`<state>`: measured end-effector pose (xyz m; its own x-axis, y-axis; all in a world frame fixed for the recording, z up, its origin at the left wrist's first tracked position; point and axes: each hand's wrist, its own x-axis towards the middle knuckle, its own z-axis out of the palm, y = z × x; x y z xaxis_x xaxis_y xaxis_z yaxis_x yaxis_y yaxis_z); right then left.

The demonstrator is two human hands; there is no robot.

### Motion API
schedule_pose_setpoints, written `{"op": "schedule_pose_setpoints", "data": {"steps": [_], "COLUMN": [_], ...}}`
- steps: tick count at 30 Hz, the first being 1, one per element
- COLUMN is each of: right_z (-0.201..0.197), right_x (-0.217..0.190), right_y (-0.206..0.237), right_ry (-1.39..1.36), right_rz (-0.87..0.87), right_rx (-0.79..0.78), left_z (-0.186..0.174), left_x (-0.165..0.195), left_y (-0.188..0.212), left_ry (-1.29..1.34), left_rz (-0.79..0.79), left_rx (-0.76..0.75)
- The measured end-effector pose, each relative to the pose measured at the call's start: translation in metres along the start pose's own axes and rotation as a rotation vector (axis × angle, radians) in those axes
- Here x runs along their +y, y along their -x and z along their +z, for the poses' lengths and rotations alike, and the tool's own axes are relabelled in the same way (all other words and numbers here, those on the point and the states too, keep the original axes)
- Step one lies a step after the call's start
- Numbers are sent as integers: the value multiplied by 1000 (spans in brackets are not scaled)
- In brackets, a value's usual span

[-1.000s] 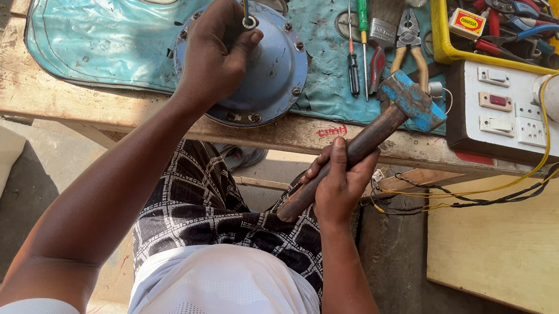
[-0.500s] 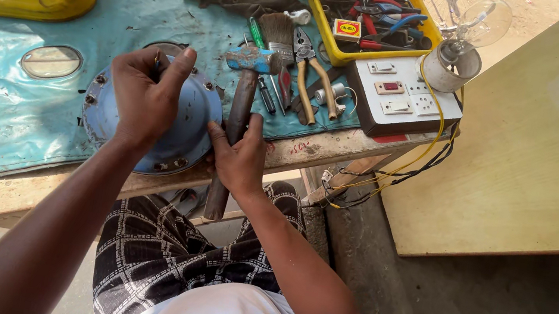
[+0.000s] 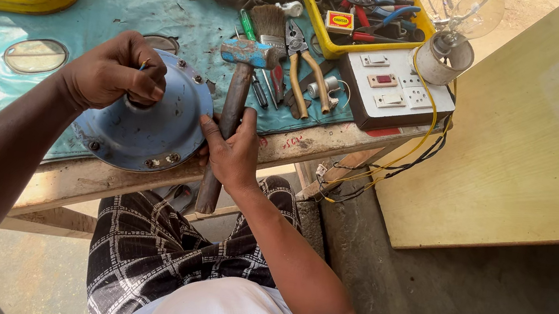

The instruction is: The person repairs a blue pump housing on a workbench. They use a screwdriver to work on a fitting at the center of the housing, hold pliers, tap and drive the central shaft with a hammer, and turn the fitting by hand while steadying the housing.

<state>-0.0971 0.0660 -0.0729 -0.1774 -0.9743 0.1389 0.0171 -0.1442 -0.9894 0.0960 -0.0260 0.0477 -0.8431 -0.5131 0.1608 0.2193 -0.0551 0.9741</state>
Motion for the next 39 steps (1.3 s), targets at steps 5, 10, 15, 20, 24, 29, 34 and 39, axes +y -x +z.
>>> {"op": "schedule_pose_setpoints", "data": {"steps": [5,10,15,20,24,29,34,39], "right_z": [1,-2,0,3,3,3,4,4], "right_x": [-4,-3,-4,-7,-5,-3,-5,-1], "right_y": [-2,0,0,-3,-4,-3,-3,-5], "right_ry": [-56,-3,3,-78,-83,7,-72,-73], "right_rz": [58,1,-1,73,88,-24,27,37], "right_rx": [-6,10,19,30,13,35,19,17], "left_z": [41,81,39,-3,28,70,61,23], "left_x": [2,-44,-40,-2,-24,-54,-39,-21], "left_y": [7,-6,-5,9,7,0,-9,4], "left_ry": [-93,-587,-456,217,-280,-426,-531,-325], "left_rz": [57,425,214,-91,129,354,373,103], "left_rx": [450,1113,874,-13,551,1173,1130,565]}}
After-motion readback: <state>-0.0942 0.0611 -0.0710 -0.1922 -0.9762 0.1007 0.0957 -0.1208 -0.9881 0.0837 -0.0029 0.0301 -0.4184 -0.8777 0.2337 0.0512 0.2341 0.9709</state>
